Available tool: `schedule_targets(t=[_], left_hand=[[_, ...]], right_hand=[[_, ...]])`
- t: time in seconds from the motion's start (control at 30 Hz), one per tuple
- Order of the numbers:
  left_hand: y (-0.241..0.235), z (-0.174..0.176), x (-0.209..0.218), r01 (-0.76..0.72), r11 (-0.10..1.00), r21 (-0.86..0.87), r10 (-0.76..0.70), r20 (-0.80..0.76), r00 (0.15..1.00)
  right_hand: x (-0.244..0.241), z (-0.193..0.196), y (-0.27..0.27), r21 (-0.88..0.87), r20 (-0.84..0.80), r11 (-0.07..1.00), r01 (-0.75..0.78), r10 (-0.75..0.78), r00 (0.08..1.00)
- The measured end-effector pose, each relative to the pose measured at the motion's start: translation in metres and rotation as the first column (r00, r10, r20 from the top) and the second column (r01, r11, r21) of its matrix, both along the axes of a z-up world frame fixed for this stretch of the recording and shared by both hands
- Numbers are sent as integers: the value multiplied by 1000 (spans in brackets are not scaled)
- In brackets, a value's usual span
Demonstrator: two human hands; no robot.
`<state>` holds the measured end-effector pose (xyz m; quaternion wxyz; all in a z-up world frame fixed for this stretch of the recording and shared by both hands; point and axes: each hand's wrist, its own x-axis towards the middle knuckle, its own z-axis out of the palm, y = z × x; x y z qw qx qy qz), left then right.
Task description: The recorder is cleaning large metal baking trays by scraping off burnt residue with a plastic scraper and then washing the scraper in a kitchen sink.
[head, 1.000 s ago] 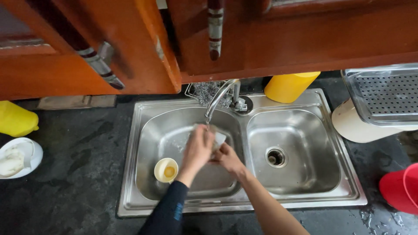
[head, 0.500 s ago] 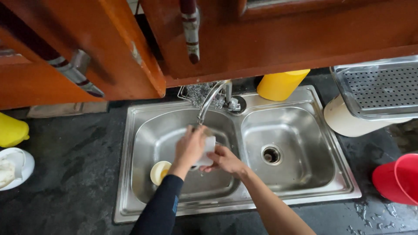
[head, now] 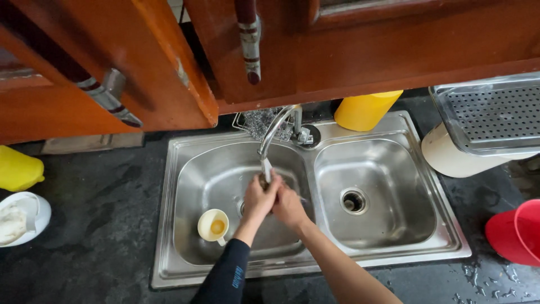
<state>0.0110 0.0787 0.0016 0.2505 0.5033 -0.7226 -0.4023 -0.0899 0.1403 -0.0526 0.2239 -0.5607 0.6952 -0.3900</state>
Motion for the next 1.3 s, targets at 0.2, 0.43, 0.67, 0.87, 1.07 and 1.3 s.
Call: schedule_targets(t=[0.2, 0.43, 0.67, 0.87, 1.07, 1.3], left_hand=[[-33, -12, 51, 42, 934, 354, -9, -96, 995], [-42, -4, 68, 114, 964, 239, -146, 120, 982], [-3, 37, 34, -64, 990, -129, 76, 85, 993], [-4, 41, 10, 136, 947, -293, -78, 201, 977], [-6, 47, -3, 185, 945, -270, -99, 304, 947], [-12, 50, -19, 123, 930, -346, -43, 231, 972]], right_hand=[[-25, 10, -2, 190, 711, 974, 126, -225, 666], [-59, -18, -4, 272, 931, 956, -110, -232, 282], [-38, -6, -9, 276, 856, 947, -162, -166, 489], [-18, 1, -5, 174, 858, 916, -360, 39, 513], [-21, -13, -4, 203, 886, 927, -316, -37, 463], [-26, 5, 9, 189, 889, 945, -267, -49, 454]])
